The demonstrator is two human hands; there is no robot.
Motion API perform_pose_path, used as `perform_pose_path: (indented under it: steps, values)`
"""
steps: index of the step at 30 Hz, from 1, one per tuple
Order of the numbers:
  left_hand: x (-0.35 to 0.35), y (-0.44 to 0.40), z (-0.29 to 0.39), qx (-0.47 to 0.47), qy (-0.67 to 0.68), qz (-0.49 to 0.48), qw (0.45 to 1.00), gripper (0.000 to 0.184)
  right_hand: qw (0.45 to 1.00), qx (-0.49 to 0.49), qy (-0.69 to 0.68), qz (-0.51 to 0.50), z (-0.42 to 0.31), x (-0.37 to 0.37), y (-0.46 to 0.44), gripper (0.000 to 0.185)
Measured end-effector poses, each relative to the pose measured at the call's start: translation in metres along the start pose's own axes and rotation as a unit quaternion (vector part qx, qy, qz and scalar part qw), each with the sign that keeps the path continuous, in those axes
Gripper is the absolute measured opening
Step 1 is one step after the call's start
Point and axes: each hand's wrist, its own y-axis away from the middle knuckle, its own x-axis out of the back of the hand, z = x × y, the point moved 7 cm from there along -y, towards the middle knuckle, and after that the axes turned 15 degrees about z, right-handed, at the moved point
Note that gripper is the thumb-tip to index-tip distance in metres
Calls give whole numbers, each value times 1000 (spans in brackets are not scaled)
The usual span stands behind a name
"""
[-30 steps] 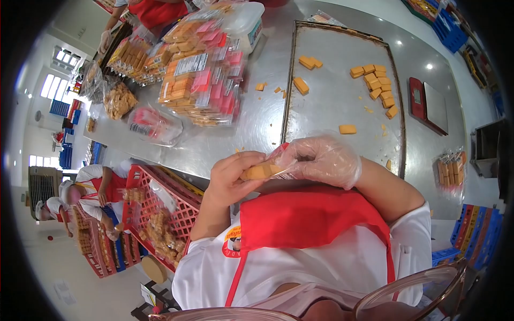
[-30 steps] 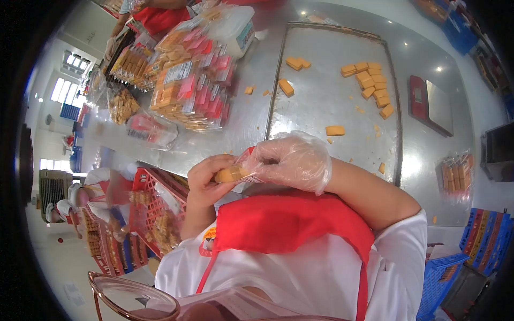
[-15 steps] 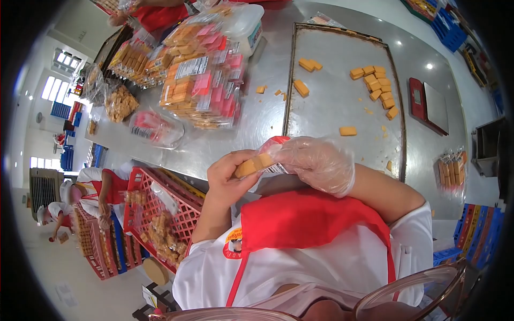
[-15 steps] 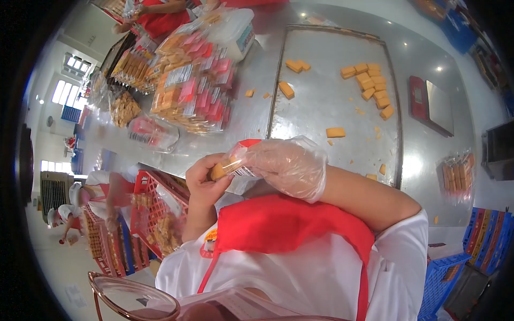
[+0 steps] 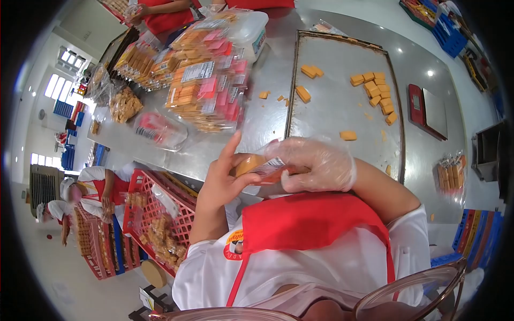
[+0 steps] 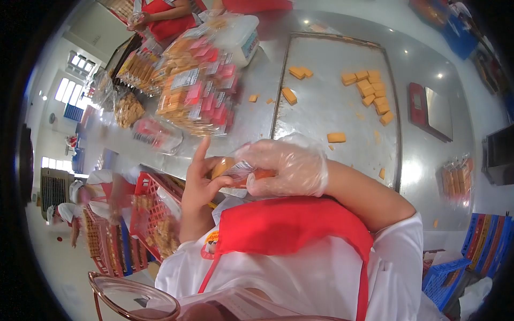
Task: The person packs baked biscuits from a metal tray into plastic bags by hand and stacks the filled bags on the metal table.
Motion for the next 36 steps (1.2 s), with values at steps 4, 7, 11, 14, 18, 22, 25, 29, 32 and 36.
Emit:
perform_pose_path:
  steps: [4,7,11,14,18,22,25,29,32,36]
  values:
    - [-6,-15,1,45,153,-1,987,88,994,-80,-40,66,26,2,2,29]
    - [2,-28,3,39,323,55,944,93,895,-308,-285,149,46,11,12,35]
    - [-16,-25,-9,86,282,123,948,85,858,-293,-386,171,43,17,8,46]
    - [-21,-30,-12,62,283,109,951,80,867,-294,-365,167,41,15,10,56]
    - [-31,-28,-20,69,281,100,952,79,921,-306,-205,125,52,25,17,55]
    - [-36,-28,-12,22,252,89,963,79,906,-325,-216,163,45,30,21,50]
    - [-36,-27,-2,-6,282,44,958,79,920,-294,-195,169,35,36,21,51]
    - [-32,-25,-3,-2,278,46,960,80,911,-279,-232,196,49,46,29,44]
    - [-26,-23,-9,51,288,50,955,79,839,-288,-361,288,55,70,35,40]
    - [-7,-15,-29,103,242,76,962,73,712,-235,-482,453,85,144,68,39]
